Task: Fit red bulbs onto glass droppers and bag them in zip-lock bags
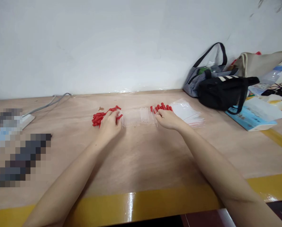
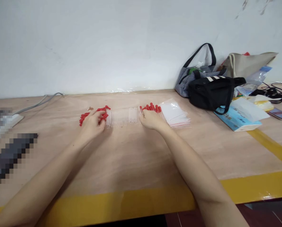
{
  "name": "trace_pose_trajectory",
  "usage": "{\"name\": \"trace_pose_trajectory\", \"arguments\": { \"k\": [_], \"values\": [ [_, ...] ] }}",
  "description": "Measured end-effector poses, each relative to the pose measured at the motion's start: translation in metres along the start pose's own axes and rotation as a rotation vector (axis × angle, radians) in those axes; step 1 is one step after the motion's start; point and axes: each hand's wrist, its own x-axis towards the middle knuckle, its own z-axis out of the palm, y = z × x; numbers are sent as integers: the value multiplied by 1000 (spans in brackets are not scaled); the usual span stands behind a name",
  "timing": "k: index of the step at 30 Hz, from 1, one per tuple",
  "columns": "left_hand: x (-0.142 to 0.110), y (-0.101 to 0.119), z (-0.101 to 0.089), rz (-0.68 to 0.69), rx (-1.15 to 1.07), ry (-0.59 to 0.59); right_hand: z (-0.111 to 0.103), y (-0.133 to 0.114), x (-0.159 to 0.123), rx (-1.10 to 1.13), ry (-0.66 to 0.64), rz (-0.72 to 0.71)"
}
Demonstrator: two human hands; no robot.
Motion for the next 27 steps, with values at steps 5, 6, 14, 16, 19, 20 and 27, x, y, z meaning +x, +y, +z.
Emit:
{"name": "trace_pose_trajectory", "arguments": {
  "k": [5,6,14,16,19,20,27],
  "values": [
    [-14,12,40,-261,-637,-241,20,0,-25,197,49,-266],
    [-17,13,48,-295,-708,-244,26,1,-30,227,61,-336],
    [-32,11,66,-85,-812,-193,61,4,-40,404,125,-448],
    [-33,10,67,-63,-800,-188,62,3,-38,412,121,-456],
    [-33,8,68,-24,-790,-152,62,3,-36,418,134,-491],
    [-33,7,68,-6,-781,-144,62,3,-36,417,136,-502],
    [-35,5,59,181,-684,-154,59,6,-36,368,101,-514]
  ]
}}
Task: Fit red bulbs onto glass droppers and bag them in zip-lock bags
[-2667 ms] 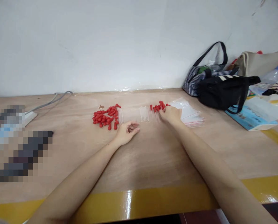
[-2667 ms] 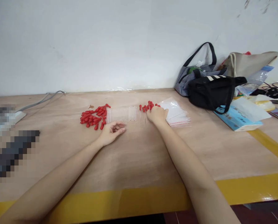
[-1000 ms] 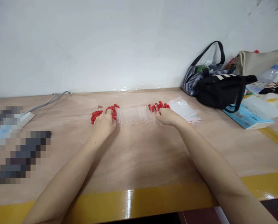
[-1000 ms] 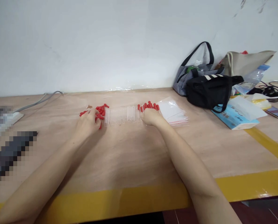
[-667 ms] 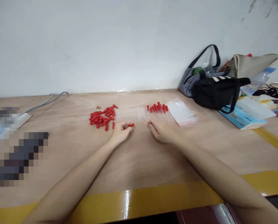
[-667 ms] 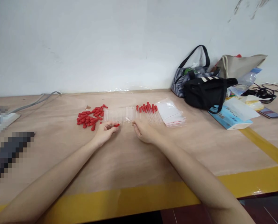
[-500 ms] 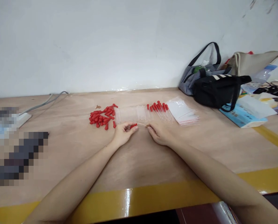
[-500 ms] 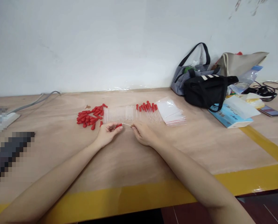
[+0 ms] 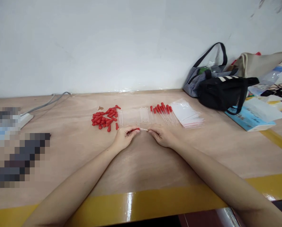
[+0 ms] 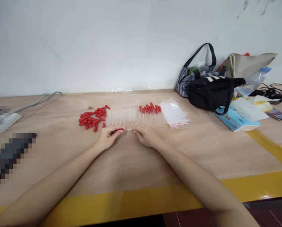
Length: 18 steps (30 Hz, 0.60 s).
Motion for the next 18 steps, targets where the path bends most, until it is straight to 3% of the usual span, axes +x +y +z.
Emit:
{"name": "trace_pose_trajectory", "arguments": {
  "k": [10,18],
  "values": [
    [-6,9,-3,72,141,-191,-9,5,-1,-290,-78,-100],
    [-7,10,-4,127,233,-199,-4,-2,-3,-285,-73,-79]
  ]
}}
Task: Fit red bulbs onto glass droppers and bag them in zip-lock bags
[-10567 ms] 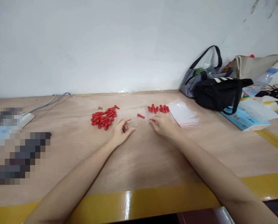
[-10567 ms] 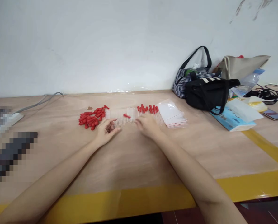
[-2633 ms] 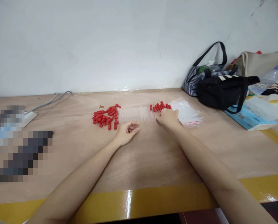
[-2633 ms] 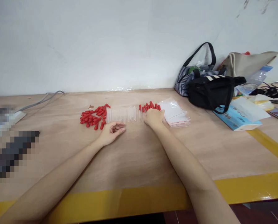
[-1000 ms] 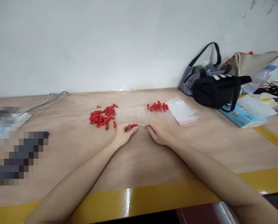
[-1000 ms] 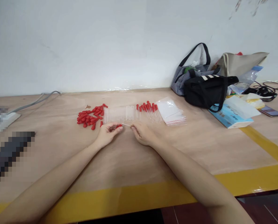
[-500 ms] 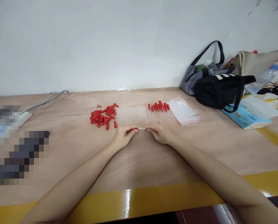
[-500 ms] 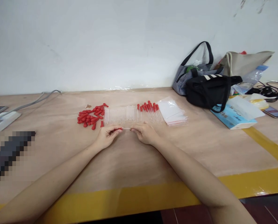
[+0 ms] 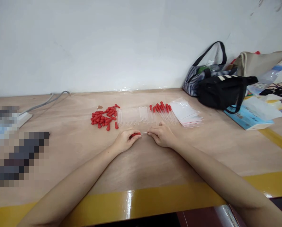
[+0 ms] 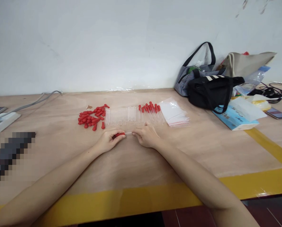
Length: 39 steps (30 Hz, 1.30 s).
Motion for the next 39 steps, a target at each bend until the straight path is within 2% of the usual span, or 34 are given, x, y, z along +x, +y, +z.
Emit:
{"name": "trace_pose_trajectory", "arguments": {
  "k": [9,13,16,18,20,22,25,27,29,34,37,39],
  "values": [
    [2,0,-1,46,-11,-6,1,-4,5,37,20,-5],
    [7,-5,-6,40,-76,89,-1,-7,8,-24,62,-14],
    [9,-13,-8,48,-36,201,-3,-9,7,-68,78,2],
    [9,-19,-8,16,2,296,-7,-4,6,-44,109,94],
    [10,-25,-7,-47,-8,336,-12,7,7,-15,188,267],
    [10,-29,-6,-97,-42,310,-19,24,10,-28,288,482],
    [10,-31,-5,-108,-52,261,-26,51,19,-103,325,793],
    [10,-31,-5,-102,-38,241,-26,63,23,-147,303,933],
    [10,-30,-5,-106,-23,225,-22,71,25,-168,270,1003],
    [10,-29,-6,-120,-9,193,-12,73,25,-217,224,1004],
    [10,-29,-5,-119,2,179,-9,67,30,-269,279,906],
    [10,-30,-5,-116,8,171,-6,60,37,-271,259,816]
  ]
}}
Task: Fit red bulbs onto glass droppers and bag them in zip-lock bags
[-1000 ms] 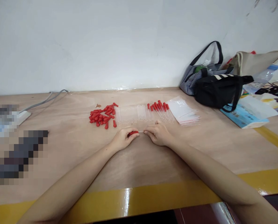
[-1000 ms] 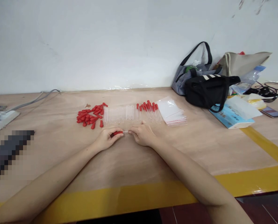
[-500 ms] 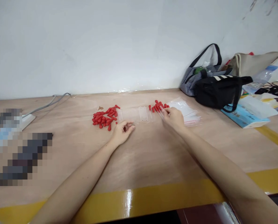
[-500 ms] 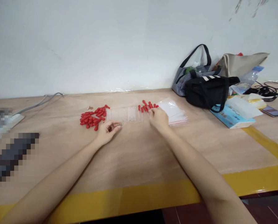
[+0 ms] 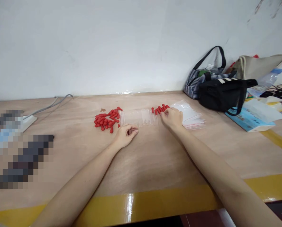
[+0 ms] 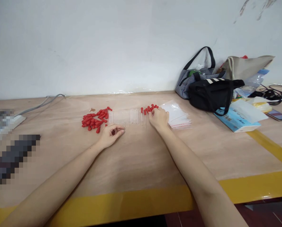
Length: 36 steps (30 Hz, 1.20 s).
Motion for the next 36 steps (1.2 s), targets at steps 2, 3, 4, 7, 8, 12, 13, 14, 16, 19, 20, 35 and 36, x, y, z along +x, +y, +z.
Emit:
{"name": "trace_pose_trajectory", "arguments": {
  "k": [2,3,4,7,8,12,13,14,16,19,20,35,36],
  "values": [
    [0,-1,0,0,5,-4,1,-10,-1,-20,-56,-64],
    [0,-1,0,0,7,-5,2,-15,-1,-40,-87,-78],
    [0,-1,1,-1,8,-6,2,-18,-1,-59,-116,-84],
    [-1,-2,1,4,14,-10,2,-23,-2,-98,-167,-70],
    [-1,-2,1,5,17,-10,2,-23,-1,-106,-173,-58],
    [0,-1,0,4,23,-16,4,-20,1,-129,-168,-29],
    [0,-1,-1,4,24,-19,5,-20,2,-131,-165,-26],
    [-1,-1,-1,4,24,-20,7,-20,3,-131,-160,-23],
    [-1,0,0,6,26,-23,9,-21,4,-120,-134,-12],
    [-2,2,3,5,36,-15,10,-22,3,-70,-77,-31],
    [-2,3,2,1,48,4,9,-23,3,-53,-71,-44],
    [21,-11,-78,-8,652,-172,1,-39,-4,15,-50,-56],
    [20,-12,-76,-16,666,-176,0,-39,-5,30,-46,-46]
  ]
}}
